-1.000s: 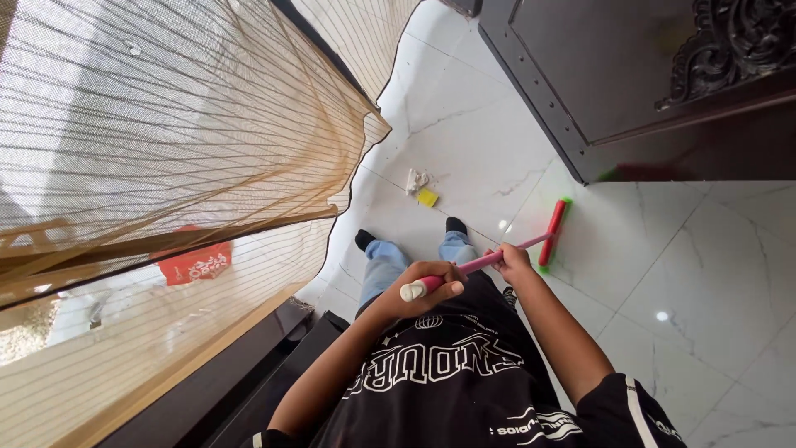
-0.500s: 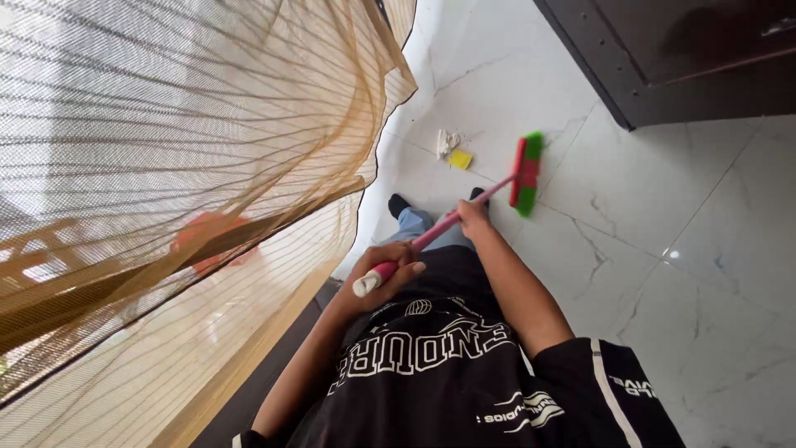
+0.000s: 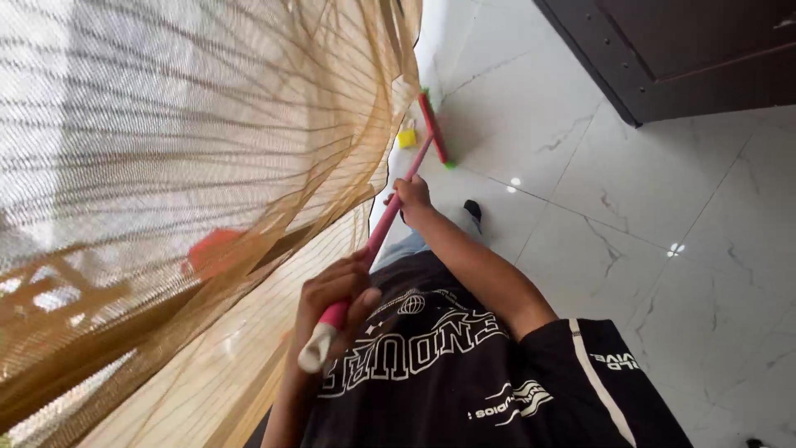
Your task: Sweeping the tiled floor of a courtyard or veranda using a broom.
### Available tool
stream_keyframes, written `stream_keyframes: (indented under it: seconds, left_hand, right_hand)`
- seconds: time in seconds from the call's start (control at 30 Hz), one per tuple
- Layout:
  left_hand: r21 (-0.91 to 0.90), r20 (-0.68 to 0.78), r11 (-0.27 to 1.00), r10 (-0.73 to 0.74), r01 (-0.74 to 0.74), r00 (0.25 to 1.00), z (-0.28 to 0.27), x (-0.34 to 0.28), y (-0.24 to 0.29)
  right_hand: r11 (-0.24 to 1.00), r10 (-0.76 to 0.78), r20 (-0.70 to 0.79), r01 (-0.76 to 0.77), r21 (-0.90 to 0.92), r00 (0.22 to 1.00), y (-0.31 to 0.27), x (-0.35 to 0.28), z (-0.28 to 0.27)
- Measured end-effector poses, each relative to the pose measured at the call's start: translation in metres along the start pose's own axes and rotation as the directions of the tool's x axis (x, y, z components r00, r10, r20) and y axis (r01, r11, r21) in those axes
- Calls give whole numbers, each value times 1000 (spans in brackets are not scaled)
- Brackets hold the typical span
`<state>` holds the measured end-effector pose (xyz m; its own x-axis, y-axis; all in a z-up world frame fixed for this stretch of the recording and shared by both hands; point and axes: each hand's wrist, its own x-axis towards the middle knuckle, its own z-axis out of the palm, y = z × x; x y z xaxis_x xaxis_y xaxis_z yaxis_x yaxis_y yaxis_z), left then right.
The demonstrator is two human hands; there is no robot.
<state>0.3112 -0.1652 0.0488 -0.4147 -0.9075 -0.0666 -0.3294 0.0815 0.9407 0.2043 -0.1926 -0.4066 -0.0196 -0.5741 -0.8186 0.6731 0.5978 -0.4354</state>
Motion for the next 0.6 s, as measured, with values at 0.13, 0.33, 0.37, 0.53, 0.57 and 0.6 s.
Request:
stream_keyframes:
  seconds: [0.13,0.33,0.37,0.53,0.57,0.6]
  left_hand:
    - [-137,70,985,112,-102,991,-7,-6,-1]
    - [-248,186,959,188,-139,964,28,24,-21]
    - [-272,190,955,173,-117,967,37,34,-24]
    - [-313,190,945,160,-95,969,92,102,-36]
    - [-311,180,947,142,-81,973,104,117,-36]
    - [-310,170,949,124,-67,978,115,134,-36]
  right_hand:
    - [1000,-19,-51,18,-20,999,-42,-42,-14]
    - [979,-179,-151,161,-122,972,-106,-19,-94]
    - [970,-201,-165,172,-173,966,-123,-13,-106]
    - [934,-218,-201,145,-327,955,-228,22,-138]
    - [913,-201,-217,103,-394,955,-252,26,-138]
    - [887,-184,-233,60,-458,955,-278,31,-136]
